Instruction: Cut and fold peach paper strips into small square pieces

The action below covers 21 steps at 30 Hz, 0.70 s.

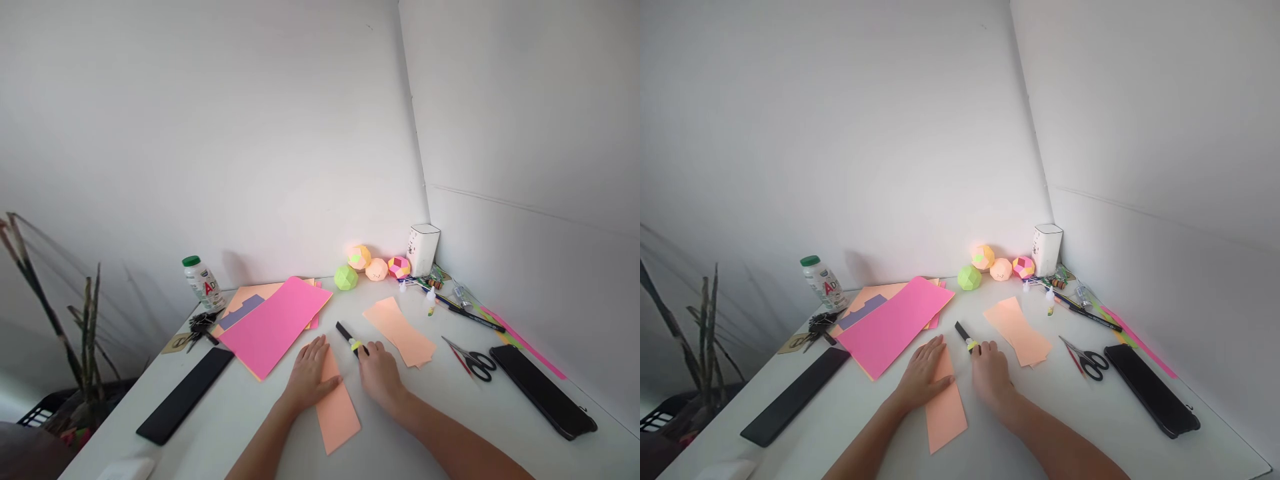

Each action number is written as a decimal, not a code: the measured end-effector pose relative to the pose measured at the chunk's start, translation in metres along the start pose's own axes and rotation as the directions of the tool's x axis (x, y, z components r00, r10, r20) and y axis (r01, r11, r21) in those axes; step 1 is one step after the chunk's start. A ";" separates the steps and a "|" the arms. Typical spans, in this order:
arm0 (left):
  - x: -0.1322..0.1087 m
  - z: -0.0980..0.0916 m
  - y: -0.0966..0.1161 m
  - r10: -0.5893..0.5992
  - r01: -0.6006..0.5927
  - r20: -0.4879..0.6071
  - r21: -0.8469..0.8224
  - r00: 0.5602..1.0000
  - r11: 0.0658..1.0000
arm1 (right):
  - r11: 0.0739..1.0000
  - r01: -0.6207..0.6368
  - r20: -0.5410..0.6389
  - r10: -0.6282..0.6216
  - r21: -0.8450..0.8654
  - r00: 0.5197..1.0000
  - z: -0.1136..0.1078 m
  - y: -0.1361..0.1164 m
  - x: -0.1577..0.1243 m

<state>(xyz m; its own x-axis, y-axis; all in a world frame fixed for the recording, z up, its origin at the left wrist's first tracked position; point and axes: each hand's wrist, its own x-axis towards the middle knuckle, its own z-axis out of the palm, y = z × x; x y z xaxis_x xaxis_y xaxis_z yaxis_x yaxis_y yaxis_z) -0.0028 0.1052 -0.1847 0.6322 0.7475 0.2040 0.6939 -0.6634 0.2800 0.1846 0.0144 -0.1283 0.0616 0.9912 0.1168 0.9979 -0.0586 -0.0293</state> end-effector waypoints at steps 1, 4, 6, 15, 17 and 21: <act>-0.001 -0.001 -0.002 -0.025 0.024 -0.040 -0.009 0.999 1.000 | 1.000 -0.008 -0.031 0.008 -0.001 0.999 0.000 0.010 -0.001; -0.001 -0.005 -0.008 -0.149 0.146 -0.158 -0.031 0.976 0.989 | 0.997 -0.083 -0.129 0.082 -0.007 0.988 -0.004 0.046 -0.003; 0.001 -0.005 -0.010 -0.243 0.241 -0.208 -0.037 0.948 0.970 | 0.989 -0.149 -0.179 0.144 -0.015 0.973 -0.007 0.072 -0.006; 0.002 -0.005 0.006 -0.360 0.366 -0.206 -0.009 0.910 0.930 | 0.941 -0.339 -0.218 0.327 -0.015 0.919 -0.004 0.147 -0.008; 0.001 -0.007 0.008 -0.347 0.353 -0.201 -0.007 0.916 0.936 | 0.952 -0.307 -0.246 0.299 0.007 0.922 -0.005 0.140 -0.007; -0.001 -0.008 0.010 -0.321 0.324 -0.206 -0.020 0.924 0.946 | 0.999 -0.022 -0.256 0.033 0.047 0.966 -0.003 0.095 -0.018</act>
<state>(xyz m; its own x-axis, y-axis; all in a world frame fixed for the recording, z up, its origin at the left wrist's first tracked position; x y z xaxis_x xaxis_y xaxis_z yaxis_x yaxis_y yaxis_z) 0.0001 0.0981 -0.1746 0.2907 0.9113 0.2916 0.8544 -0.3844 0.3496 0.2781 -0.0092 -0.1304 0.0986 0.9255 0.3658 0.9941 -0.0748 -0.0788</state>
